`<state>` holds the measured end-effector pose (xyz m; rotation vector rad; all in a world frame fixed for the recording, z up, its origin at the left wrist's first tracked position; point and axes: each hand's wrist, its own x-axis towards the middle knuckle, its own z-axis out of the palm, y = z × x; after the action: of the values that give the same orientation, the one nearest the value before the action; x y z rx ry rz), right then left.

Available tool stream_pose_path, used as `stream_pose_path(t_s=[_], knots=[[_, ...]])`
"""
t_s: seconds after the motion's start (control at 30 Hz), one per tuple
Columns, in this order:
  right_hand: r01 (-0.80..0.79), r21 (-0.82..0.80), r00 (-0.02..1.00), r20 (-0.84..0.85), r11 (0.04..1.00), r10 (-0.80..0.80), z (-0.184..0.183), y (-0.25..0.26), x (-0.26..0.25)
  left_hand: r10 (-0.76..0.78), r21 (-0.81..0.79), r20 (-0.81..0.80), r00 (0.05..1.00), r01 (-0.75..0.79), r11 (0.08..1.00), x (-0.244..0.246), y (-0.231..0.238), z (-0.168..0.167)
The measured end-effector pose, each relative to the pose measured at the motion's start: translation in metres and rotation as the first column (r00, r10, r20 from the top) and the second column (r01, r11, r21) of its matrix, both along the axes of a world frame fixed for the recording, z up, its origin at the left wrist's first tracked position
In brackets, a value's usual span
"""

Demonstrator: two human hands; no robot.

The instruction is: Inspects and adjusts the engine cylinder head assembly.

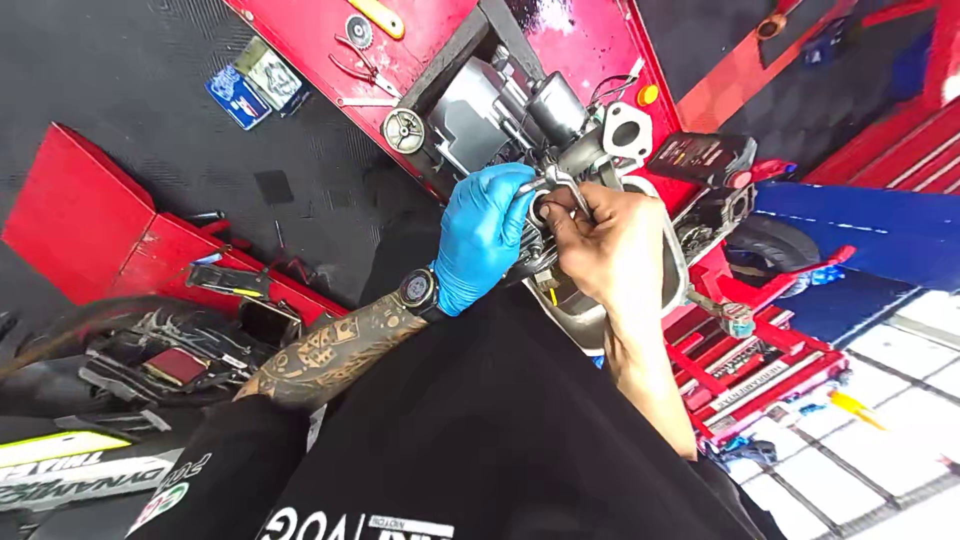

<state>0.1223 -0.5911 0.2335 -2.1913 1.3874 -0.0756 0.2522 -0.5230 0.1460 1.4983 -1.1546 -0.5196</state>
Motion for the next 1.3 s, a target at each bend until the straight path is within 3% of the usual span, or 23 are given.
stream_pose_path(t_s=[0.17, 0.8, 0.9, 1.1, 1.3], knots=[[0.028, 0.053, 0.999, 0.024, 0.998, -0.029, 0.000, -0.001, -0.001, -0.011, 0.007, -0.028, 1.000, 0.011, 1.000, 0.002, 0.000, 0.000], [0.018, -0.011, 1.000, 0.001, 1.000, -0.018, -0.001, 0.004, 0.000, -0.021, 0.004, -0.069, 0.997, 0.021, 1.000, 0.003, 0.000, 0.000], [-0.049, -0.022, 0.996, 0.078, 0.999, 0.051, 0.006, -0.002, -0.015, -0.028, 0.002, -0.090, 0.996, 0.028, 1.000, 0.004, 0.001, -0.002], [-0.323, -0.056, 0.944, -0.090, 0.945, 0.317, 0.018, -0.018, -0.040, -0.024, 0.019, -0.079, 0.997, 0.026, 0.999, 0.005, 0.002, -0.002], [-0.333, -0.059, 0.940, -0.094, 0.941, 0.327, 0.013, -0.027, -0.041, -0.093, 0.021, -0.156, 0.983, 0.098, 0.995, 0.017, 0.009, 0.011]])
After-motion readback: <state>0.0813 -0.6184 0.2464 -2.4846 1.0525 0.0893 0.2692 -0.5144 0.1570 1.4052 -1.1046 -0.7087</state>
